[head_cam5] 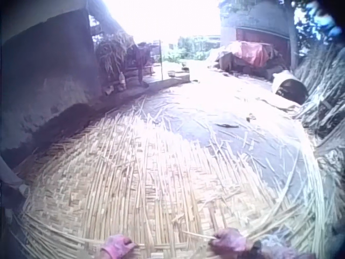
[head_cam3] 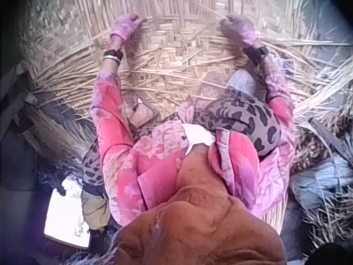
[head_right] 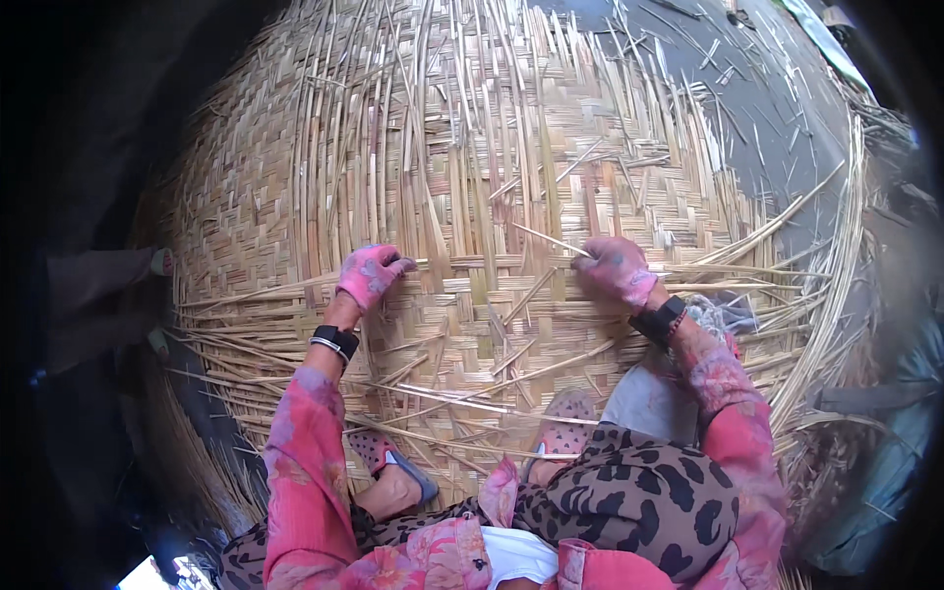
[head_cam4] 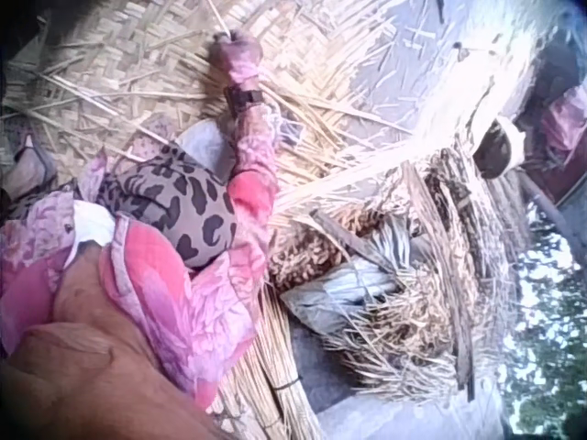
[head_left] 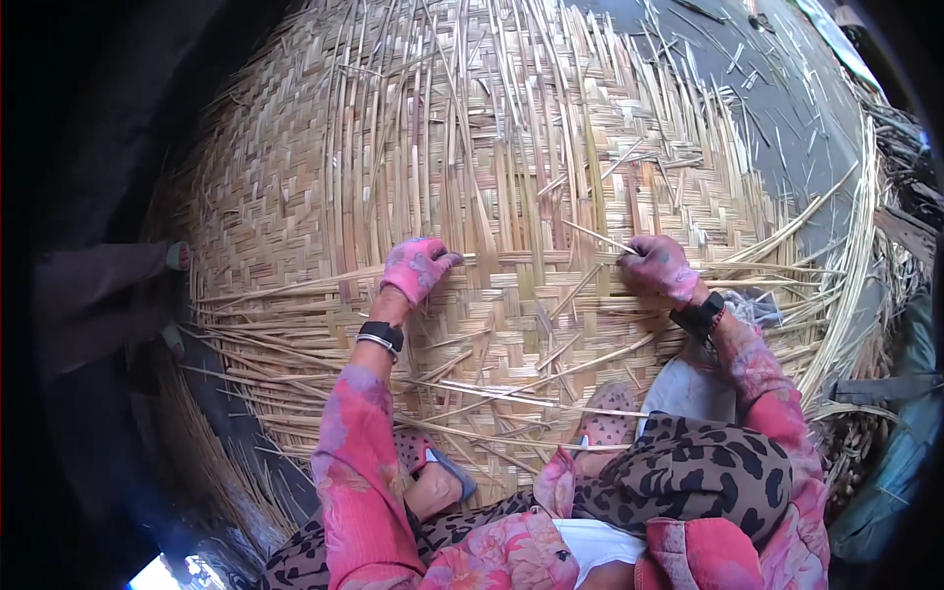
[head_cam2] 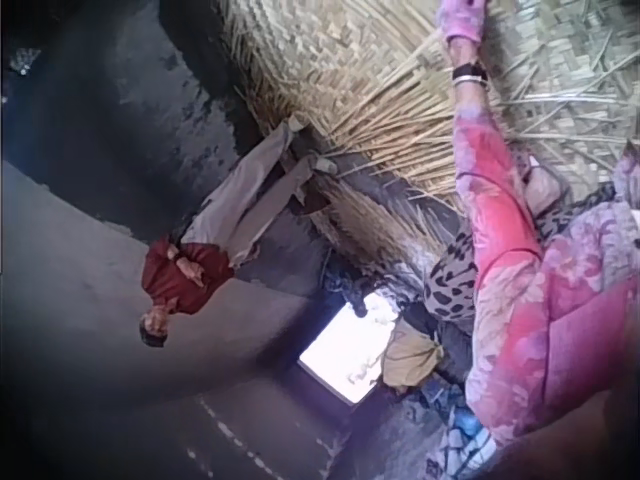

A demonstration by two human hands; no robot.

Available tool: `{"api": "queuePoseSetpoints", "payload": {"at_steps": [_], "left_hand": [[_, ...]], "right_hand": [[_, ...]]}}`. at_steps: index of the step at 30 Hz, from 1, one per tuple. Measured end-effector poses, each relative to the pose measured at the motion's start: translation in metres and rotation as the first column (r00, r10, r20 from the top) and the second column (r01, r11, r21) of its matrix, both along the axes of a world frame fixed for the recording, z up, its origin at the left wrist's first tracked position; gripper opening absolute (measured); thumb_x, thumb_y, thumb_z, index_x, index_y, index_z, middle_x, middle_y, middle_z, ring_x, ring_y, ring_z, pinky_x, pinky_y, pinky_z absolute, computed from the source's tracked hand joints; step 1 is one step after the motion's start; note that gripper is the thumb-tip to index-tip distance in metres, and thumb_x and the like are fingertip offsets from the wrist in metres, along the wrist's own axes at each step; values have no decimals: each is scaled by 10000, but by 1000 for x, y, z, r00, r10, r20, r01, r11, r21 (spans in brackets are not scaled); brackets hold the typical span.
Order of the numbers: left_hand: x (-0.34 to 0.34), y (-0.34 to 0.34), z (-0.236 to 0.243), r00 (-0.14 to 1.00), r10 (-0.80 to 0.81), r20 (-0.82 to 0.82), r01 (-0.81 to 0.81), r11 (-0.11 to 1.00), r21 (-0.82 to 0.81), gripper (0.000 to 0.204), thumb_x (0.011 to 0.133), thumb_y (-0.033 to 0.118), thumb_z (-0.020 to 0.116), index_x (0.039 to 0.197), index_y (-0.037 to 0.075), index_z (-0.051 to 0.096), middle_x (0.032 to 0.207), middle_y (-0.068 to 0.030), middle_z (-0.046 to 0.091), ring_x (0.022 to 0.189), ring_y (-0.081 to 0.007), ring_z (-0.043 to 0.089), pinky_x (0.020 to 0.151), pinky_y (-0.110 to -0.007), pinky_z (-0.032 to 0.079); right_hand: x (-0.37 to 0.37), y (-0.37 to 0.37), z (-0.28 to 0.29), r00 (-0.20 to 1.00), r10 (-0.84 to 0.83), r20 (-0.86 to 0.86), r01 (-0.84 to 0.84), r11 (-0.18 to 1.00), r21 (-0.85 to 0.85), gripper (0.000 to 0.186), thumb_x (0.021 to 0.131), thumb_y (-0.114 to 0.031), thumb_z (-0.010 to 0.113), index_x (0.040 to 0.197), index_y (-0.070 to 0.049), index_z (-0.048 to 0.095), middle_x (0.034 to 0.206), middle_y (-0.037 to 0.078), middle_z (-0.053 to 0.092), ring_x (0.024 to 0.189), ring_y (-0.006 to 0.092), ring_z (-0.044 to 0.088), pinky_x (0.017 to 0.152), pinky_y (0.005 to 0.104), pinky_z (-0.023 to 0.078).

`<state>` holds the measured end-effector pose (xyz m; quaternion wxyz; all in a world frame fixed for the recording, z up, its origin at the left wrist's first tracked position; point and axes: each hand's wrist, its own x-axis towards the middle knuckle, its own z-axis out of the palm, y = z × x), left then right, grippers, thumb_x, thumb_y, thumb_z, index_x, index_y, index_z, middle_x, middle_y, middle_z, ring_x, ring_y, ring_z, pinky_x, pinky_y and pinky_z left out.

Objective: Weaving and interlocking bamboo strips to create or repair a mat.

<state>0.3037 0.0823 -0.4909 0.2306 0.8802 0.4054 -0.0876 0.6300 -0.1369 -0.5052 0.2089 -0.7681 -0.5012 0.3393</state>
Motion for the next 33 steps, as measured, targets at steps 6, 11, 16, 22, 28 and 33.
{"api": "queuePoseSetpoints", "payload": {"at_steps": [6,11,16,22,28,33], "left_hand": [[-4,-20,-16,998,46,-36,-52,980,-190,325,801,409,605,773,88,647,757,-135,629,747,-321,600,670,-407,470],[17,-23,-8,992,-44,-122,37,997,-61,303,816,370,588,777,74,641,758,-145,625,759,-332,597,673,-410,471],[16,-25,6,976,-54,-209,66,997,49,256,777,351,620,846,110,668,834,-107,652,827,-309,619,740,-407,491],[-70,-87,99,945,-317,-77,212,776,-594,505,795,404,640,1209,134,539,1146,-126,582,1026,-281,575,869,-344,458],[-112,-177,280,846,-197,-496,-503,13,-864,442,897,384,540,1214,76,551,1115,-91,619,1042,-170,557,897,-298,426],[-207,-275,378,717,236,-656,-590,-295,-751,407,913,272,518,1239,27,506,1159,-90,587,1041,-156,555,913,-289,432]], "right_hand": [[-8,-10,0,994,86,66,-88,996,28,202,761,-290,628,739,-89,638,653,144,590,632,336,584,601,408,466],[-16,5,25,884,143,445,-274,929,247,134,707,-205,627,759,-82,619,770,134,610,764,317,599,620,423,472],[-82,32,6,704,443,555,-684,634,361,166,745,-120,558,898,-61,588,937,97,556,938,277,548,785,376,477],[-61,33,17,702,671,238,-710,683,169,231,670,-157,639,879,-74,587,1029,93,554,1033,293,530,841,403,452],[-55,34,1,733,611,298,-679,634,371,180,640,-177,654,765,-72,580,925,73,554,958,281,544,766,395,476],[-56,43,12,767,605,214,-638,683,356,126,667,-173,642,736,-79,597,857,92,583,865,290,585,694,394,487]]}}
